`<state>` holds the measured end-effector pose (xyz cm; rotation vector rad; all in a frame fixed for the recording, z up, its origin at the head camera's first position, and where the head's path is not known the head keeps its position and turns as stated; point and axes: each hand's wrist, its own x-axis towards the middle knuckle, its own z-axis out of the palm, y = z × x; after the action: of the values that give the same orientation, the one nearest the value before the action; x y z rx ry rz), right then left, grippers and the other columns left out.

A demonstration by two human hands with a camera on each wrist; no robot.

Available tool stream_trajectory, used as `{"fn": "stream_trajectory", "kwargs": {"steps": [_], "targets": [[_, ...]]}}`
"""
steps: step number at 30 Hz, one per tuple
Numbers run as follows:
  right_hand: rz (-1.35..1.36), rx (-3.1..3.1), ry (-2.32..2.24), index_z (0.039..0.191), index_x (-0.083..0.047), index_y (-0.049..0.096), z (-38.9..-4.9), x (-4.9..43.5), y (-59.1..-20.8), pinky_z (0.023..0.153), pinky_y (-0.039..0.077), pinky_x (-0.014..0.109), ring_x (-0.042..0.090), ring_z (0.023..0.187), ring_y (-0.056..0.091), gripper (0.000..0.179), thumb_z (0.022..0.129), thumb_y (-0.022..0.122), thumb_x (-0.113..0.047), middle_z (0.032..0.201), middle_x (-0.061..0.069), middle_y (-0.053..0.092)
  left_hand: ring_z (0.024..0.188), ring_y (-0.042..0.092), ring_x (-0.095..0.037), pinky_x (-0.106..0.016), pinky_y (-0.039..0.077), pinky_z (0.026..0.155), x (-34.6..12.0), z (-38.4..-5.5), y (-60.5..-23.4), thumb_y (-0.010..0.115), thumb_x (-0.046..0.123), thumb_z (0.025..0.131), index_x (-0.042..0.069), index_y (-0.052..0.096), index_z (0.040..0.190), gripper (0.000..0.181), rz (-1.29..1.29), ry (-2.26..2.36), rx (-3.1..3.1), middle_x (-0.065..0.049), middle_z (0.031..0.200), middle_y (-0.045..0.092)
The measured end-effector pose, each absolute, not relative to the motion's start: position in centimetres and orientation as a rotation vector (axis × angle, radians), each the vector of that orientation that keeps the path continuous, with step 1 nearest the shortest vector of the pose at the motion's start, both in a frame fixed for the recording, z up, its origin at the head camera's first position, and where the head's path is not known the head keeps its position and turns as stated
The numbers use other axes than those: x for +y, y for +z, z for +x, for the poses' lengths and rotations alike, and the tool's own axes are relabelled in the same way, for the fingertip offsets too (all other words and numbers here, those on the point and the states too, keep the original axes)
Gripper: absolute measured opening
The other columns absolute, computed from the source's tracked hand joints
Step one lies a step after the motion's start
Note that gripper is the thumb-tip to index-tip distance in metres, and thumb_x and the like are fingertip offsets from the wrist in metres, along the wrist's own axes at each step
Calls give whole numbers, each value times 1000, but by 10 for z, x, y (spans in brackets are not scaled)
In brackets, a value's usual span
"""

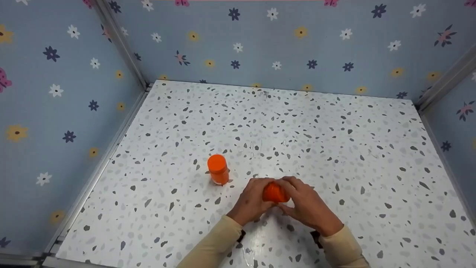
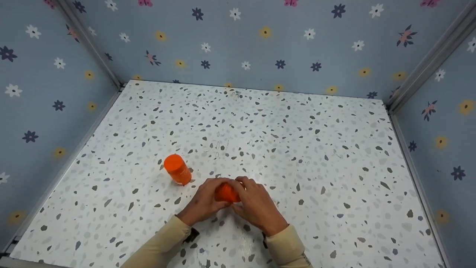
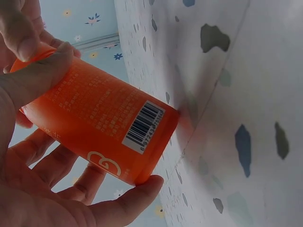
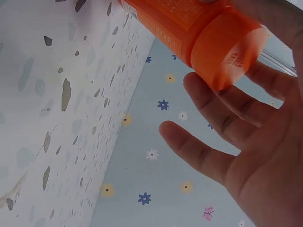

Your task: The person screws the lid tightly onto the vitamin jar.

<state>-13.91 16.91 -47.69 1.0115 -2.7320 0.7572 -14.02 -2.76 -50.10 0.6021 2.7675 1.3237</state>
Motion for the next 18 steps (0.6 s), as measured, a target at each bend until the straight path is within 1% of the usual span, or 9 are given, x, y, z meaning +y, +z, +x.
{"fn": "stream_trajectory", "kwargs": {"steps": [5,9,18], "targets": [[1017,-2727,735,134,-11,57,-139,170,-477,87,55,41,25,102,62,69,73,88,-9,123,9,60,115,53,-21,-39,49,98,-27,-140,-502,84,12,81,12,60,130,54,623,1318,2778,-3,127,62],[994,-2743,757,133,-10,58,-138,169,-476,88,55,41,25,102,62,68,73,88,-8,123,8,60,115,53,-21,-40,49,98,-27,-140,-502,84,11,81,12,60,129,54,625,1325,2778,-3,126,63],[951,-2759,797,131,-11,59,-138,169,-477,84,56,37,22,97,63,66,73,89,-12,117,6,62,116,53,-21,-38,49,99,-28,-140,-503,85,12,80,13,60,130,56,653,1342,2773,-2,126,63]]}}
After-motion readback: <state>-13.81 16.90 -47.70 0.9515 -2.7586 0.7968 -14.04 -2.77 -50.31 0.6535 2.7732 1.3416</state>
